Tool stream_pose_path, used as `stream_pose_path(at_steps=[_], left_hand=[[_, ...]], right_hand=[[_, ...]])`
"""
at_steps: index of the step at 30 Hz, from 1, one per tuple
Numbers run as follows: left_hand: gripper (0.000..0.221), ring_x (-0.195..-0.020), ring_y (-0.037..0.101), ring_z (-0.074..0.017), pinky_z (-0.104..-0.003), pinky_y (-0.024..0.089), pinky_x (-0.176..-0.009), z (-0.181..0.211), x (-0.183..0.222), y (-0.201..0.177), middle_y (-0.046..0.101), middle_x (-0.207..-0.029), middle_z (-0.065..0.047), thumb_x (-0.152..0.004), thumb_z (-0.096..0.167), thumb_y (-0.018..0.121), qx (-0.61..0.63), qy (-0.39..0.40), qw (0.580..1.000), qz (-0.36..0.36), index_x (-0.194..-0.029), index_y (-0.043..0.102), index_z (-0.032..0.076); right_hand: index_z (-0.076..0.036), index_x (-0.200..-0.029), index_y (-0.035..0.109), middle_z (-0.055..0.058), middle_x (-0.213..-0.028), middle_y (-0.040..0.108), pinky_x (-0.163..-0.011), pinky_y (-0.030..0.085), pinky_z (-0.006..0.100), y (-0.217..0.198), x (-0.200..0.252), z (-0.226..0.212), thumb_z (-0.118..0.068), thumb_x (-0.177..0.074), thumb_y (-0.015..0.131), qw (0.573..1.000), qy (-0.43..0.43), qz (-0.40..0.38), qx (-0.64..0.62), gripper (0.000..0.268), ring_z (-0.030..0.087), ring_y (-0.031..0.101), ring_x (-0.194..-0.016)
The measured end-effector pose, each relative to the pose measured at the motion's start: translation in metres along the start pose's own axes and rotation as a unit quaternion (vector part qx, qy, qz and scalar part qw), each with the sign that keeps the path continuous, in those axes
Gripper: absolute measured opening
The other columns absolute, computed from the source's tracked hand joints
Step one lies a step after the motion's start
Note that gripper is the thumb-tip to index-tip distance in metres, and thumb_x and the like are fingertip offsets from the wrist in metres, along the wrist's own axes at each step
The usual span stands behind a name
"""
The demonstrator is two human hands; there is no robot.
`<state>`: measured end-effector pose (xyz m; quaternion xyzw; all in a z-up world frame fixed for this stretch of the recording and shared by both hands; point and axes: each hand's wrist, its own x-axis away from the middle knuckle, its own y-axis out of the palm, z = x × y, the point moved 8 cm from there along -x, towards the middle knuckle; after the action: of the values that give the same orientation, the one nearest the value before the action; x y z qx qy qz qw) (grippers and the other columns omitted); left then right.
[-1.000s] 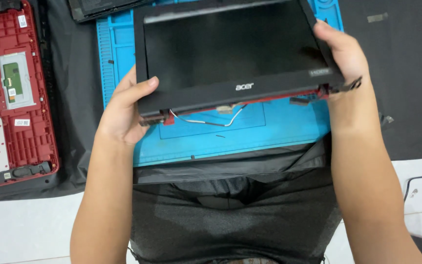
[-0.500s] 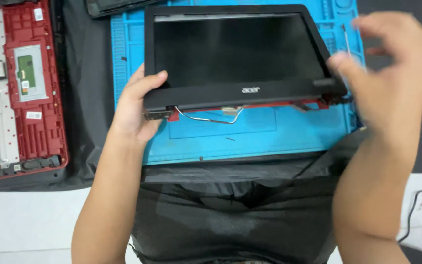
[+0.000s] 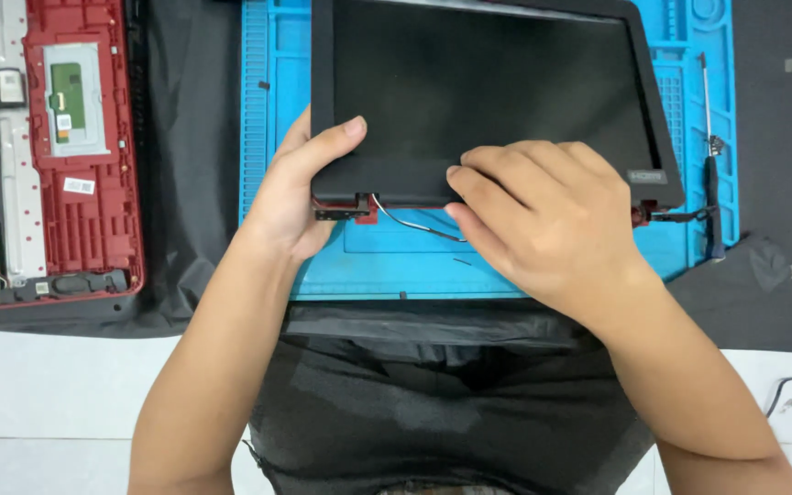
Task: The person uses a screwdriver to unscrew small screws along the bottom edge of a laptop screen assembly resting on a blue mat, then works the black bezel frame loose from the screen housing and lifts and repositions the screen panel while handling its attached cables.
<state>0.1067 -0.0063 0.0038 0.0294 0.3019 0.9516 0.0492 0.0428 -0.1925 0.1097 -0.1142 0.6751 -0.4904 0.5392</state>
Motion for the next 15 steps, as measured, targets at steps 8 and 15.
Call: stream_pose_path(at_steps=[8, 15], left_hand=[[0.054, -0.1, 0.07, -0.0191, -0.034, 0.061, -0.077, -0.007, -0.001, -0.001, 0.067, -0.118, -0.012, -0.091, 0.022, 0.074, -0.077, -0.012, 0.997, -0.012, -0.137, 0.054, 0.002], [0.066, -0.113, 0.069, -0.0241, -0.042, 0.06, -0.091, -0.002, 0.003, 0.017, 0.069, -0.127, -0.012, -0.101, 0.055, 0.048, 0.0, -0.028, 0.998, -0.054, -0.142, 0.053, 0.003]], right_hand=[[-0.006, -0.116, 0.071, 0.006, -0.121, 0.069, -0.085, 0.051, 0.039, 0.008, -0.002, 0.002, -0.019, -0.091, 0.083, 0.999, 0.024, 0.01, -0.023, 0.03, 0.026, 0.068, -0.108], [-0.004, -0.127, 0.067, 0.009, -0.119, 0.066, -0.084, 0.049, 0.041, 0.004, -0.009, 0.007, -0.018, -0.089, 0.081, 0.999, 0.034, 0.012, -0.04, 0.042, 0.028, 0.065, -0.107]])
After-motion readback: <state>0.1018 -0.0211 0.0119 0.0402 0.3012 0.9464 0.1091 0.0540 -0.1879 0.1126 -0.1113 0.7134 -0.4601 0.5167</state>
